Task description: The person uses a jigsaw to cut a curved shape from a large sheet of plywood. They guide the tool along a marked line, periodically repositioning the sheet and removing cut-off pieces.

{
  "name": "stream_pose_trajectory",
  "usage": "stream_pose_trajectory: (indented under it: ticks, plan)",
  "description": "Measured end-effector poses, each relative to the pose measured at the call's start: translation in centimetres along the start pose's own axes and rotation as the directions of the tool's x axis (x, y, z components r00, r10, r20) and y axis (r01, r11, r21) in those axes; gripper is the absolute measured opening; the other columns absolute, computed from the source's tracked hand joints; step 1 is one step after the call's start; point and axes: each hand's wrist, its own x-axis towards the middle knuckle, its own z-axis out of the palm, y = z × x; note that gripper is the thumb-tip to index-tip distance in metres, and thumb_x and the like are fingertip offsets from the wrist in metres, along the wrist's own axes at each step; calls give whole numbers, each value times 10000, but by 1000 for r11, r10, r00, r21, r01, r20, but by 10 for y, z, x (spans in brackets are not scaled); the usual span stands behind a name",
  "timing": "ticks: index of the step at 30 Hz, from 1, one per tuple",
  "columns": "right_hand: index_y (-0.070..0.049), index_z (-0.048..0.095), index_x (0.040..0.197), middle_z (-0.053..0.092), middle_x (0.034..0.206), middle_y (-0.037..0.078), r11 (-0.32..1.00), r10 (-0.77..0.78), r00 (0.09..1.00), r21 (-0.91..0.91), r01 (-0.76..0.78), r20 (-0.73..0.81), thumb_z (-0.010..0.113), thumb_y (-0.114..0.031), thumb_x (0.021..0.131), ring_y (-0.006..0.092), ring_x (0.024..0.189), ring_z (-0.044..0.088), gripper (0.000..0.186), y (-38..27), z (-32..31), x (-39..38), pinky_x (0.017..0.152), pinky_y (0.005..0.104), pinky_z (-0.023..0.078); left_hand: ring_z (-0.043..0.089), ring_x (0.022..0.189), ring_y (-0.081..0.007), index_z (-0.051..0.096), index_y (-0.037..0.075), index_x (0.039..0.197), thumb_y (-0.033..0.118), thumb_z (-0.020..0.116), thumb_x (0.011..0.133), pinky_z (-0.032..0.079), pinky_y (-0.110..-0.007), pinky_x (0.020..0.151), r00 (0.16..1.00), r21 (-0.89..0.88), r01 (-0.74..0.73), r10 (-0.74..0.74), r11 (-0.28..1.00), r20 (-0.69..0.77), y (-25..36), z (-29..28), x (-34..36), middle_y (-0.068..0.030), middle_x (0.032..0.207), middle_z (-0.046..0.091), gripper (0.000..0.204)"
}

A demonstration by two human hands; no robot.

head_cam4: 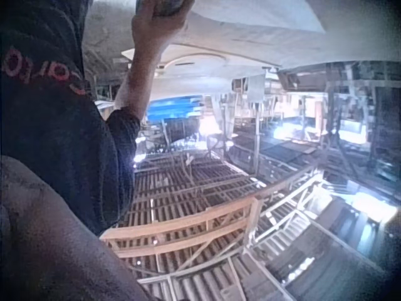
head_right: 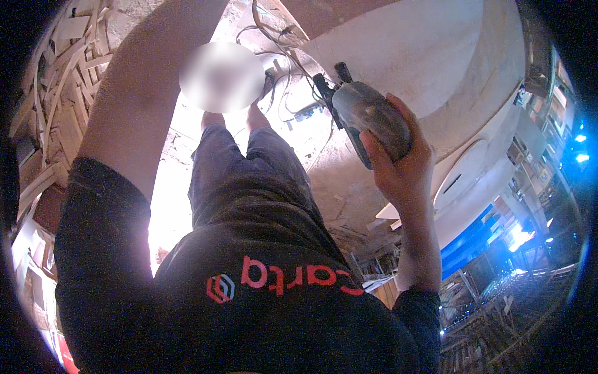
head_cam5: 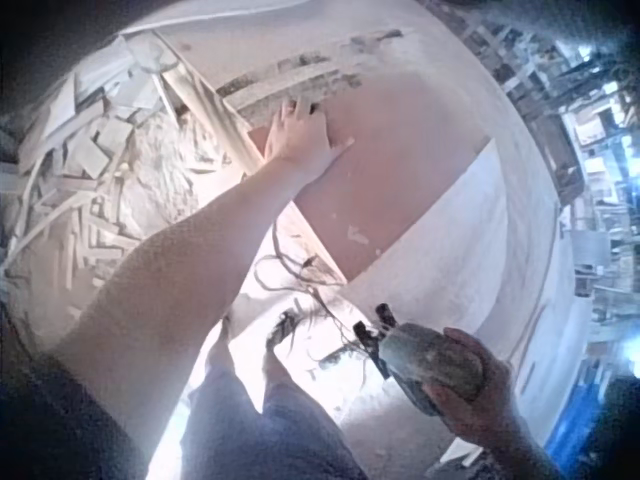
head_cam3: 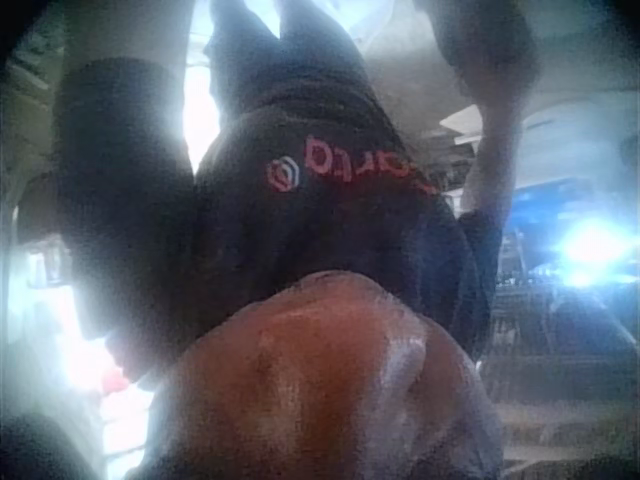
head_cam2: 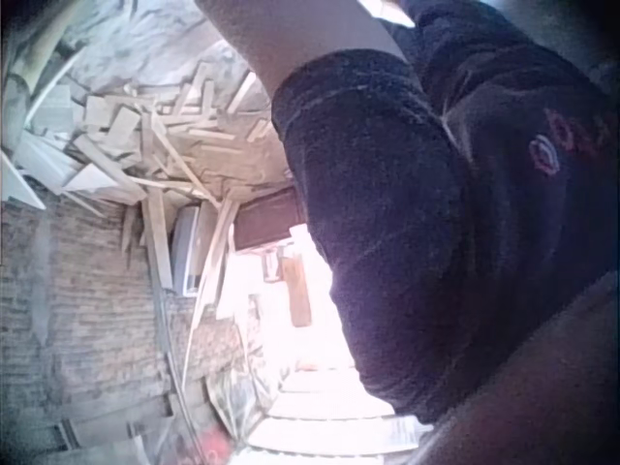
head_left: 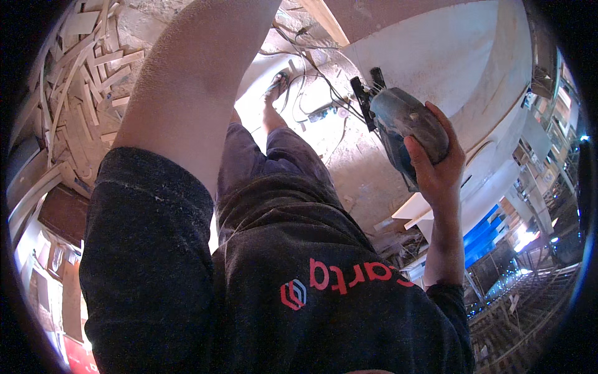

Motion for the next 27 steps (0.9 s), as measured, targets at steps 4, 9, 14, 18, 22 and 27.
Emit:
stream_pose_trajectory:
  ticks: [4,9,14,18,22,27]
  plan:
    - [-48,572,1423,734,1192,187,1000,-15,1000,-24,14,-19,798,-171,890,252,1114,712,592,-4,2,2,980,370,547,367,1459,-454,640,20,1334,570,697,896,339,-535,1190,998,-32,19,-17,999,62,3,-7,2,-222,1510,471,705]
    - [-43,578,1408,727,1197,176,999,-38,999,-26,37,-20,794,-144,890,240,1109,706,571,-3,6,5,972,363,549,361,1462,-456,605,15,1378,573,700,892,340,-536,1188,1000,-19,19,-19,1000,-22,2,2,3,-219,1521,465,746]
    - [-19,574,1400,720,1198,174,1000,-23,999,4,23,-27,792,-138,890,232,1110,696,566,-6,8,4,977,358,543,358,1466,-446,575,6,1406,578,708,882,327,-526,1194,999,-36,17,-18,999,-46,2,4,3,-207,1530,462,787]
    - [-9,575,1395,718,1194,178,999,-49,998,-21,48,-28,790,-143,894,239,1107,695,562,-10,6,6,971,359,543,353,1473,-436,586,12,1399,576,715,877,320,-518,1197,999,-47,19,-21,999,-29,4,1,3,-193,1533,463,779]
    - [-10,584,1384,721,1186,179,1000,24,999,-3,-24,-27,787,-154,898,240,1097,698,546,-12,5,7,964,360,546,351,1474,-435,601,7,1380,565,716,882,321,-515,1196,999,-42,33,-32,999,15,4,0,4,-184,1521,472,756]
    - [-9,587,1382,723,1185,184,1000,26,999,1,-26,-33,790,-163,897,252,1097,702,548,-11,7,9,965,364,547,360,1465,-445,607,-1,1365,555,710,892,327,-517,1195,1000,-51,12,-14,999,-22,3,1,2,-184,1509,480,737]
